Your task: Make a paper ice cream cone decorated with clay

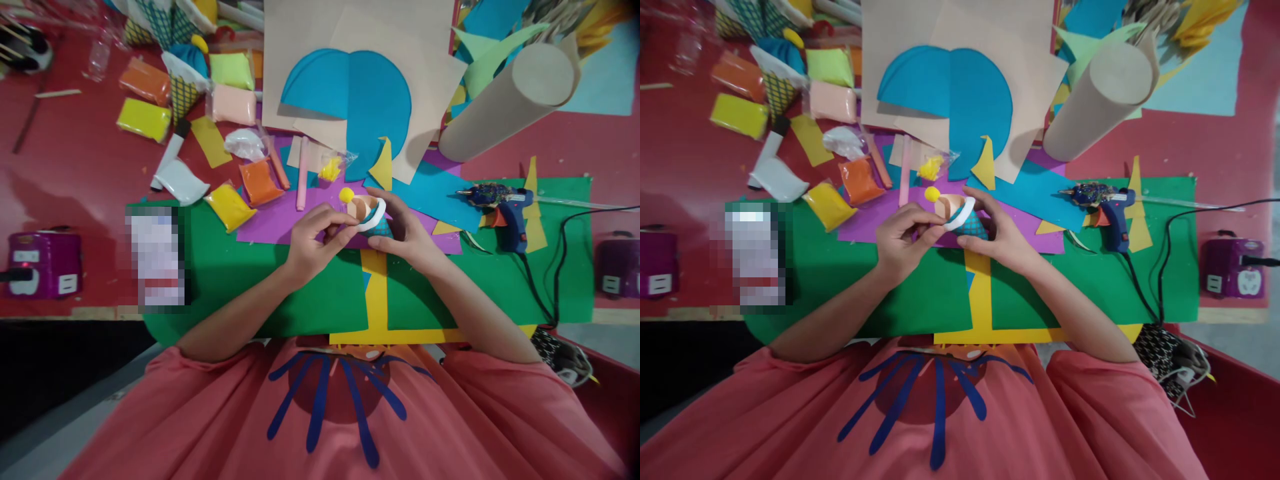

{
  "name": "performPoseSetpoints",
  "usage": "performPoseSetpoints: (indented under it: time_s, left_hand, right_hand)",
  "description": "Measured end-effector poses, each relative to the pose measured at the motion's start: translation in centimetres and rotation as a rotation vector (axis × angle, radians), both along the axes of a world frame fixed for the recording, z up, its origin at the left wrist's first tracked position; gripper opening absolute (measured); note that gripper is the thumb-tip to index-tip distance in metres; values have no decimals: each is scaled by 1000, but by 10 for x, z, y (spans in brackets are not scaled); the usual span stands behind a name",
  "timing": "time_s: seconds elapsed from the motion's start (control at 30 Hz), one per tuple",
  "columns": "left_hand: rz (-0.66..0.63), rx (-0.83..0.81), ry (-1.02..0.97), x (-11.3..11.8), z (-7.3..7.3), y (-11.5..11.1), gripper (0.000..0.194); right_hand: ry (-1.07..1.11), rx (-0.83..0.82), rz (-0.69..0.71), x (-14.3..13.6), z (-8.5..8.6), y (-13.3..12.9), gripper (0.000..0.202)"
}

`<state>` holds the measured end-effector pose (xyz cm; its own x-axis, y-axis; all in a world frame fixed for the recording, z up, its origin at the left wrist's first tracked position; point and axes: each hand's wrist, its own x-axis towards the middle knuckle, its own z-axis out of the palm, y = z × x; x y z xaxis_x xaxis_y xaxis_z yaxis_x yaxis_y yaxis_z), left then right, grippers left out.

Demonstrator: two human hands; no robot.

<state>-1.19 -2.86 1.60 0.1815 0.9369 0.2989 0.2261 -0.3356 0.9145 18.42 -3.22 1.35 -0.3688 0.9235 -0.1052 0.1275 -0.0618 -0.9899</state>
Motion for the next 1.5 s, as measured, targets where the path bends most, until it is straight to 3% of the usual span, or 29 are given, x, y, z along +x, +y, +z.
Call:
performPoseSetpoints:
  time_s: [0.23,0.57,0.8,0.97,1.3,1.5]
  left_hand:
    - [-41,-11,-26,2,1,-1,26]
    - [-50,-23,-22,4,0,-3,28]
    - [-65,77,-11,2,-4,-1,18]
    - [-54,148,13,3,-5,1,21]
    - [-45,67,-30,3,-5,-1,25]
    - [-51,151,-6,2,-5,0,21]
  right_hand:
    - [95,-146,-72,-5,5,1,61]
    - [-3,-66,-129,-13,0,-3,58]
    - [-22,-66,-145,-14,1,-4,60]
    - [2,-59,-159,-15,0,-4,62]
    - [6,-62,-140,-15,0,-5,58]
    - [-4,-30,-165,-16,0,-6,56]
